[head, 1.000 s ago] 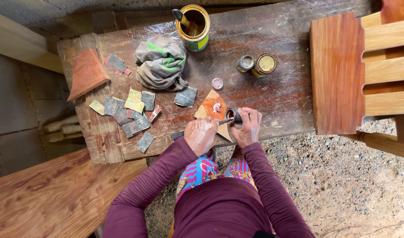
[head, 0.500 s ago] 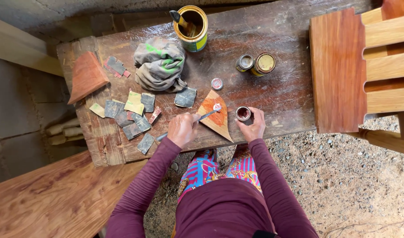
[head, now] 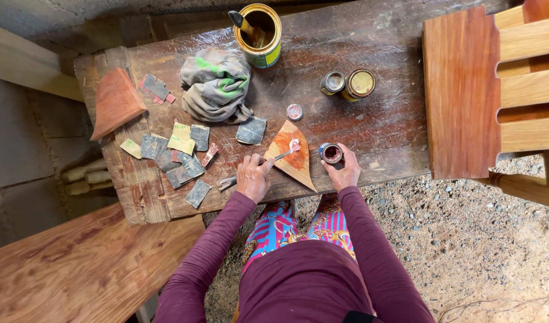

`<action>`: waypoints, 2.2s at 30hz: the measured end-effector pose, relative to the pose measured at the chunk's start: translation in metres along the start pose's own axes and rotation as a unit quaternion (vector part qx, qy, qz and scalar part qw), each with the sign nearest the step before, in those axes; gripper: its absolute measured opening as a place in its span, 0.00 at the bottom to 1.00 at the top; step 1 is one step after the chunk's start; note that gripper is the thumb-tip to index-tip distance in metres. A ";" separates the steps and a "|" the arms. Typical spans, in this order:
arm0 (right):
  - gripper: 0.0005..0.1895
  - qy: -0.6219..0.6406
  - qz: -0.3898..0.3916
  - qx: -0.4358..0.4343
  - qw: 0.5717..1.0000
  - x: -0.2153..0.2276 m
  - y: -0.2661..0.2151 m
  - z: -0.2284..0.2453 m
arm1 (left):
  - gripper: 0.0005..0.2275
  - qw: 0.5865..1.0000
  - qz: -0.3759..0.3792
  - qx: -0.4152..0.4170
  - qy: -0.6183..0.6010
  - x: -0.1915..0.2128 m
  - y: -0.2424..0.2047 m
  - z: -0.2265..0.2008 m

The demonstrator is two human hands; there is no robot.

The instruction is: The person mixes a reddish substance from a small can onto a wooden palette using a metal tool. They then pick up a wooden chair part, wipe it with a cloth, and place it on the table. The person continues to mix the substance on the palette.

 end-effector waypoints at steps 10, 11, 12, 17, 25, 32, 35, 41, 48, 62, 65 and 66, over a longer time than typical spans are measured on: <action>0.35 -0.012 0.018 0.040 0.999 -0.001 0.004 0.013 | 0.21 0.998 -0.040 -0.056 0.001 0.048 0.011 -0.041; 0.34 0.001 0.026 0.034 0.999 -0.002 0.004 0.015 | 0.21 0.997 -0.032 -0.075 0.003 0.055 0.014 -0.050; 0.34 0.014 0.035 0.029 0.999 -0.002 0.005 0.018 | 0.20 0.995 -0.024 -0.095 0.005 0.062 0.017 -0.060; 0.34 0.002 0.060 0.027 0.998 -0.002 0.011 0.032 | 0.13 0.988 -0.004 -0.137 0.066 0.059 0.031 -0.083; 0.34 -0.045 0.065 0.112 0.991 0.001 0.017 0.064 | 0.10 0.980 0.027 -0.160 0.114 0.031 0.053 -0.098; 0.32 -0.052 0.067 0.145 0.986 0.006 0.017 0.080 | 0.09 0.986 0.035 -0.133 0.100 0.024 0.055 -0.097; 0.31 -0.064 0.074 0.156 0.983 0.004 0.017 0.084 | 0.08 0.988 0.054 -0.112 0.094 0.024 0.055 -0.095; 0.28 -0.116 0.082 0.183 0.973 0.002 0.017 0.095 | 0.04 0.993 0.090 -0.054 0.048 0.028 0.058 -0.086; 0.28 -0.096 0.087 0.173 0.976 0.010 0.019 0.088 | 0.02 0.992 0.124 -0.029 0.011 0.038 0.054 -0.074; 0.35 0.151 0.077 -0.079 0.982 -0.007 0.014 -0.003 | 0.11 1.000 0.006 -0.018 -0.006 0.096 0.034 -0.047; 0.39 0.017 0.071 -0.039 0.997 -0.005 0.015 -0.006 | 0.17 1.000 0.002 -0.014 -0.017 0.088 0.030 -0.037; 0.40 -0.047 0.068 -0.008 0.997 -0.004 0.016 -0.005 | 0.21 0.999 -0.014 -0.024 -0.023 0.085 0.028 -0.034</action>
Point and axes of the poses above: each hand's wrist, its own y-axis towards the middle knuckle, its own x-axis out of the back of the hand, z = x × y, the point moved 7 cm from there along y, towards the middle knuckle, and after that the axes turned 7 degrees about y, right-handed, at the moved point
